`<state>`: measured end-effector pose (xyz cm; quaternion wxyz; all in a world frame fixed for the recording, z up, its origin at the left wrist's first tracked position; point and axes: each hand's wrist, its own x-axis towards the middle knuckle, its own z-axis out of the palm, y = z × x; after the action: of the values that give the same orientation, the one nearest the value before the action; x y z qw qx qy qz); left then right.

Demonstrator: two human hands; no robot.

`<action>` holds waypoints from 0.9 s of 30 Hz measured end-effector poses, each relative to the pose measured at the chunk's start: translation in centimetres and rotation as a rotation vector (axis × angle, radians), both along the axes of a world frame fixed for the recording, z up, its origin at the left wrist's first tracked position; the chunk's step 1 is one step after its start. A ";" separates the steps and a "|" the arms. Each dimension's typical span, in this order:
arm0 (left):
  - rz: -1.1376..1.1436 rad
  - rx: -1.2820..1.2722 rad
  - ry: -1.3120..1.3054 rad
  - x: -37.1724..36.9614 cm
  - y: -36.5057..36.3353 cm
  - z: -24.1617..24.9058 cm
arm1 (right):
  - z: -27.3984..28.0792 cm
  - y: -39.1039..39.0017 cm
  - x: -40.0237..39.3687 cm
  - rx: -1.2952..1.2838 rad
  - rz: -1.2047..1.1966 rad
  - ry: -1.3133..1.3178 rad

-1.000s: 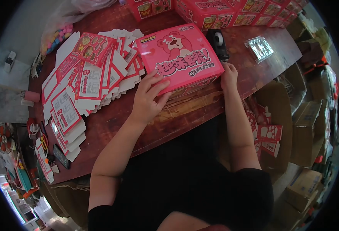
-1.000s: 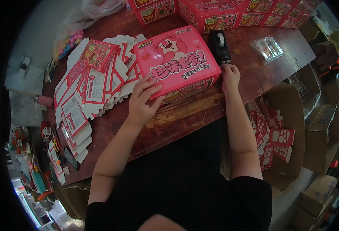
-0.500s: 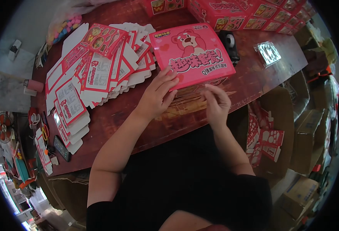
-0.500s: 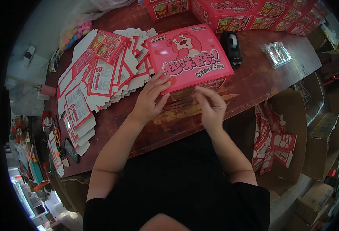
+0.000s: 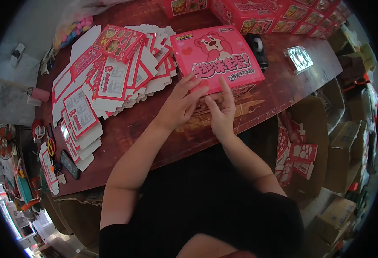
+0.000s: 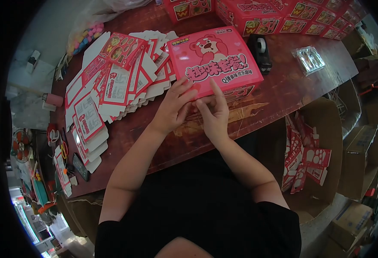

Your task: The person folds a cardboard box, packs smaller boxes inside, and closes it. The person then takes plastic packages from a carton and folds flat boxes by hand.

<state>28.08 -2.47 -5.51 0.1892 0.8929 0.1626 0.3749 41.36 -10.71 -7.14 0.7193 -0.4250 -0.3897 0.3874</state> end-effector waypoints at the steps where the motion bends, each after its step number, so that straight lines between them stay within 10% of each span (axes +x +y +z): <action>1: 0.013 0.011 0.014 0.0 -0.1 0.0 | 0.0 0.1 -0.1 -0.019 -0.014 0.032; 9: 0.115 0.100 0.040 0.7 -1.1 0.6 | 0.7 -0.4 0.7 -0.292 -0.136 -0.390; 15: 0.125 -0.176 -0.135 0.0 -1.3 0.3 | -1.7 -2.1 4.2 0.230 -0.418 -0.627; 18: 0.218 -0.714 -0.514 1.4 -2.7 0.4 | -1.5 -1.6 7.3 0.135 -0.744 -0.505; 22: 0.189 -1.071 -0.579 2.8 -2.6 -1.7 | 0.6 0.6 8.5 -0.051 -0.318 0.115; 27: 0.027 -1.178 -0.708 3.8 -4.1 2.1 | 3.9 1.2 9.6 -0.002 -0.309 -0.015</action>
<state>31.85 -6.58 -3.39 0.6801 0.4627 0.2787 0.4957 50.95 -9.56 -3.24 0.7672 -0.4834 -0.3245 0.2692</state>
